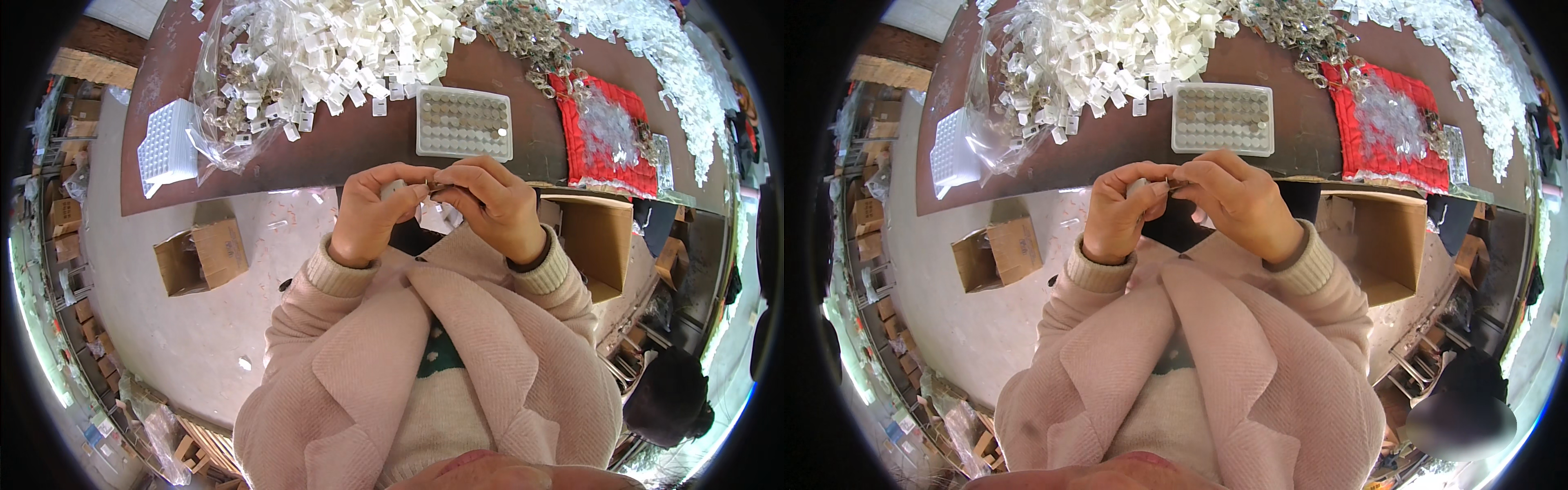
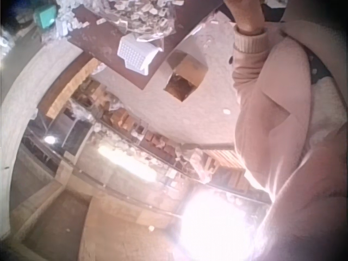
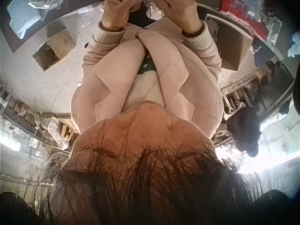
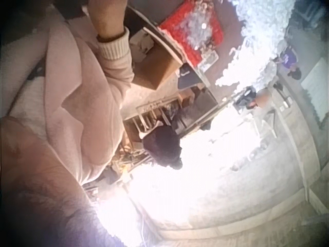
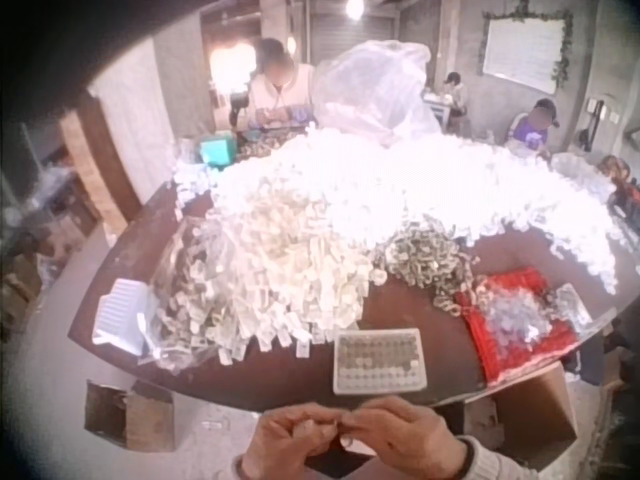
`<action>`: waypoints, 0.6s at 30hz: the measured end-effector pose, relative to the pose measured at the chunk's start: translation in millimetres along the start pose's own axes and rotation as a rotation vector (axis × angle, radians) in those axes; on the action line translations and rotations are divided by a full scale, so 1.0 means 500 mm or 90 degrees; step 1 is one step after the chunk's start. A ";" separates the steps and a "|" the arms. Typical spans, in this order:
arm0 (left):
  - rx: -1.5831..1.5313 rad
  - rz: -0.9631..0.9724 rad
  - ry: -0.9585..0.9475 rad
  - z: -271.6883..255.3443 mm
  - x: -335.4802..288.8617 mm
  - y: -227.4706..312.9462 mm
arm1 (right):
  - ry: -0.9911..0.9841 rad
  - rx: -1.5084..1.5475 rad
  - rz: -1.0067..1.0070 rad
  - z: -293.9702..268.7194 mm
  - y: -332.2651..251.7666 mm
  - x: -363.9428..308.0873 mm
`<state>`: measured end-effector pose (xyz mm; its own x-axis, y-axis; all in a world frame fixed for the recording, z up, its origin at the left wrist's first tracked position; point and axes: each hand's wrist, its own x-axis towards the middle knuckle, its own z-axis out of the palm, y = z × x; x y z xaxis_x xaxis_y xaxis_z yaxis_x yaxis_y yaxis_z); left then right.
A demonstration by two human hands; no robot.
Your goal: The person repeatedly picks small white plastic housings and metal components from a table, inserts the metal parts into the housings, and tests each assembly by activating a small light. Completed units are placed into a white tray. The person continues this cycle throughout the clip.
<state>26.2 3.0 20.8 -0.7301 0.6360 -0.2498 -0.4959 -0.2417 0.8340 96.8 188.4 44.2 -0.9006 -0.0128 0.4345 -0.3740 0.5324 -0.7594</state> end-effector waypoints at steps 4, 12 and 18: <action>0.021 -0.023 -0.010 -0.001 0.004 0.016 | 0.021 -0.025 -0.030 0.003 0.003 0.001; 0.735 0.491 0.092 -0.060 0.113 0.076 | 0.058 0.016 0.063 -0.011 0.001 -0.004; 1.104 0.487 0.206 -0.106 0.201 0.085 | 0.075 -0.001 0.043 -0.015 0.010 -0.007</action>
<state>-92.9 17.8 5.0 -0.6810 0.5744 0.4542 0.7158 0.6529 0.2475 99.9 197.4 42.6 -0.8912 0.1220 0.4369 -0.3135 0.5303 -0.7877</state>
